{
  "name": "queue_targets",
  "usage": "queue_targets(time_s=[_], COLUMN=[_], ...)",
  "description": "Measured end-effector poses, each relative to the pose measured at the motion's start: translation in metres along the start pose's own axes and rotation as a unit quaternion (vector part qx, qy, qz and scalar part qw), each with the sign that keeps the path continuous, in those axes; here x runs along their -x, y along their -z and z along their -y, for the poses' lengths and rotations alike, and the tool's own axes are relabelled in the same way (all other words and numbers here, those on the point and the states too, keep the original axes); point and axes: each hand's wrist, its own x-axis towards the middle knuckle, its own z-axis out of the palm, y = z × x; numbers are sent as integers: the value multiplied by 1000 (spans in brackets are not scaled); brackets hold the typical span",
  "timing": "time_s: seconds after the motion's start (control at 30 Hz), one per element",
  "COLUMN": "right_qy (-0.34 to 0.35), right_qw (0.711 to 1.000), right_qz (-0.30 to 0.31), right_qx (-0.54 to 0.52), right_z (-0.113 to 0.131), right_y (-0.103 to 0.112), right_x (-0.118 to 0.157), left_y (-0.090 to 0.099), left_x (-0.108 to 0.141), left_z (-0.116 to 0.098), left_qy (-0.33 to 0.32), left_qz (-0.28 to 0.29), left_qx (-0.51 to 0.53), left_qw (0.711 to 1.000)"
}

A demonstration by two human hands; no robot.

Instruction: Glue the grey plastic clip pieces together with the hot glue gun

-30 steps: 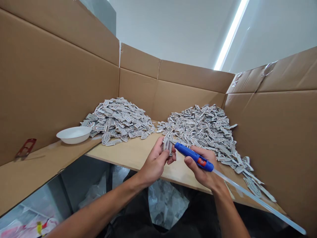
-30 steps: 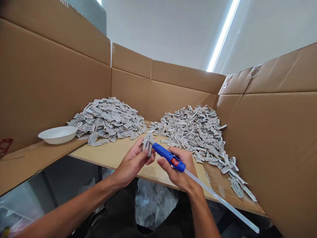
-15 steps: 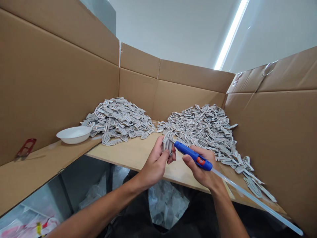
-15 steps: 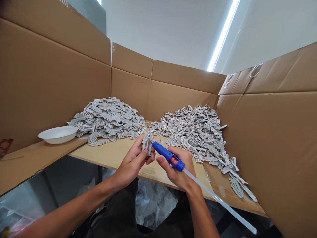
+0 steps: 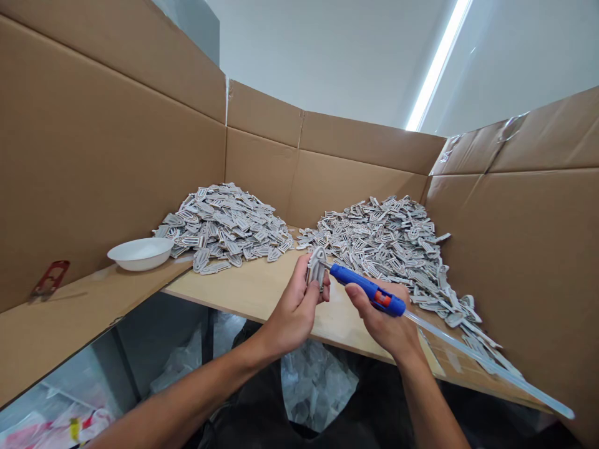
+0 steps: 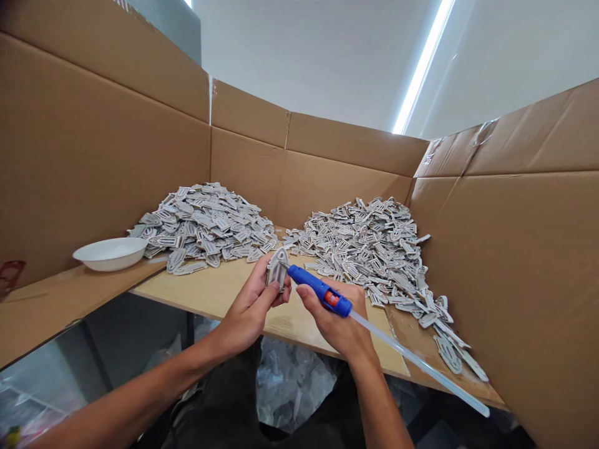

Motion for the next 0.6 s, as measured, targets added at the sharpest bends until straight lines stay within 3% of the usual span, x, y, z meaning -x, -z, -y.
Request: queue_targets(time_s=[0.2, 0.4, 0.6], right_qy=[13, 103, 130], right_qw=[999, 984, 939], right_qz=[-1, -31, -150], right_qx=[29, 140, 281], right_z=[5, 20, 19], right_y=[-2, -11, -25], right_x=[0, 7, 15], left_y=[4, 7, 10], left_x=[2, 2, -9], left_z=[5, 6, 12], left_qy=[-2, -22, -2], left_qz=[-13, -37, -40], left_qx=[-28, -90, -81], left_qw=[1000, 995, 996])
